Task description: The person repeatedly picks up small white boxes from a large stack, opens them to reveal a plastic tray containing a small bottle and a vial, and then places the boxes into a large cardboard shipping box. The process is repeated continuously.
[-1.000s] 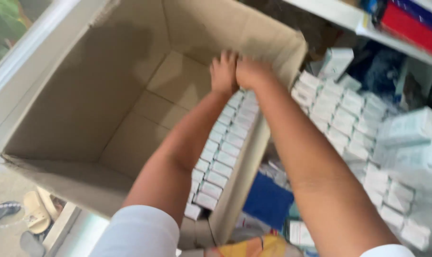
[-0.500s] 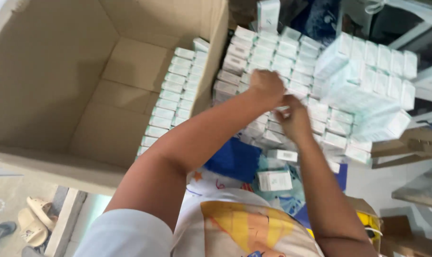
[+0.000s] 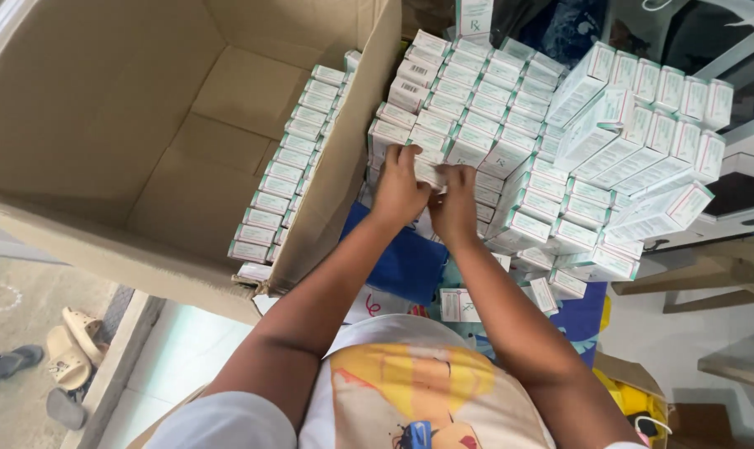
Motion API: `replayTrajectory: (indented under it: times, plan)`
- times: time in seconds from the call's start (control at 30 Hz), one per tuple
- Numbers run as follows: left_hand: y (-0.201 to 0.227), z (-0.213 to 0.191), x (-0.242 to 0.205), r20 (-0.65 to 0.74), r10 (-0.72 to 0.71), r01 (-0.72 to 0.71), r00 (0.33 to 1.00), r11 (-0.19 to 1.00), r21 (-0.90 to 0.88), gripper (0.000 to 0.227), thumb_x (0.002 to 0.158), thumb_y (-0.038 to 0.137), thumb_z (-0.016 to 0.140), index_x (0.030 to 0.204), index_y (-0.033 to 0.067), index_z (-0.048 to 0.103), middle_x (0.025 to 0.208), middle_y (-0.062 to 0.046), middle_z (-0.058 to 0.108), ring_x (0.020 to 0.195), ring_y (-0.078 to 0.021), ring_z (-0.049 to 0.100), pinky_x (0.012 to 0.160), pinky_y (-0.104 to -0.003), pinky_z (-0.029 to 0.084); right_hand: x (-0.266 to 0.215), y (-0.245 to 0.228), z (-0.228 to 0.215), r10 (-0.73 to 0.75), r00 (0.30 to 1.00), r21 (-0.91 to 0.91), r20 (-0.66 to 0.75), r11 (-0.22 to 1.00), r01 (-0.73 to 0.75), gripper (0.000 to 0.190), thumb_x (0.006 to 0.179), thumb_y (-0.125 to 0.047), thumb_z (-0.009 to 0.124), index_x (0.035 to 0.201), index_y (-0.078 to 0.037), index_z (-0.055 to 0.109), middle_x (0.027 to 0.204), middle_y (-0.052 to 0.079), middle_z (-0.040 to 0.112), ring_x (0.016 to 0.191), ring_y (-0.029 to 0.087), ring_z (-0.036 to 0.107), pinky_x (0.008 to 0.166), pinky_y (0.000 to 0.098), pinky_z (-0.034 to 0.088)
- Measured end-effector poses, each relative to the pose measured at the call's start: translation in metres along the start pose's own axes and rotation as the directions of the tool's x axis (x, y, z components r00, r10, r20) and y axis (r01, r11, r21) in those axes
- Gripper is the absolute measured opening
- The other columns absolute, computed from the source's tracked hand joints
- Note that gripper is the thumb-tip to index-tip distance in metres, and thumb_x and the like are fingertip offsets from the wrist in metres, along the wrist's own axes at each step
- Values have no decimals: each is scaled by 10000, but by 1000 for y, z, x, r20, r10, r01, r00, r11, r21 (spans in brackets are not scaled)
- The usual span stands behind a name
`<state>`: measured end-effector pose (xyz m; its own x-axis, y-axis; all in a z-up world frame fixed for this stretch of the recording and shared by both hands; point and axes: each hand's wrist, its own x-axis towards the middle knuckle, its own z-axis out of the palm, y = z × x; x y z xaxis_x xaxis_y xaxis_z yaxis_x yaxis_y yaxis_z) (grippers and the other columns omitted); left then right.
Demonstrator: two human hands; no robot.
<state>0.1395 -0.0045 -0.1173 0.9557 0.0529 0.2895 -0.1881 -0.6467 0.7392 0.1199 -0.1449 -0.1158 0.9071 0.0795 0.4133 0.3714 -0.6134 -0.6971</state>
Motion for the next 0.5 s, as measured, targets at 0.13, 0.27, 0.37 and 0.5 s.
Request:
replayTrajectory:
  times: [0.13,0.27,0.37,0.5]
  plan:
    - [42,-44,-29,-99,247,-265,964,932,-248,702,730,47,679,1409,44,500,1344,-216,520,1253,-460,552,1058,-470,517,-19,-10,-42,77,993,54,-87,996,-72,488,819,24,820,1230,-43,565,1192,159,579,1020,290,659,746,341,586]
    - [77,-60,-55,24,354,-347,935,926,-147,1003,611,167,861,1476,8,380,1407,-233,480,1268,-463,459,1085,-519,376,-48,-28,-72,173,983,323,-64,935,-144,508,861,-92,840,1243,-22,511,1136,98,614,990,173,642,796,299,562]
    - [79,-54,-62,39,353,-341,935,924,-173,1008,626,197,870,1498,37,390,1483,-188,484,1358,-433,448,1145,-506,377,-71,-27,-91,192,981,493,9,853,-171,487,909,-110,792,1281,-5,495,1151,81,597,1028,140,618,858,285,555]
    - [93,-71,-64,112,431,-404,896,893,-199,914,663,240,861,1479,119,468,1477,-92,543,1386,-411,481,1174,-503,419,-78,-34,-111,209,973,688,99,693,-218,406,1015,-70,689,1374,12,519,1218,89,611,1110,139,620,952,278,549]
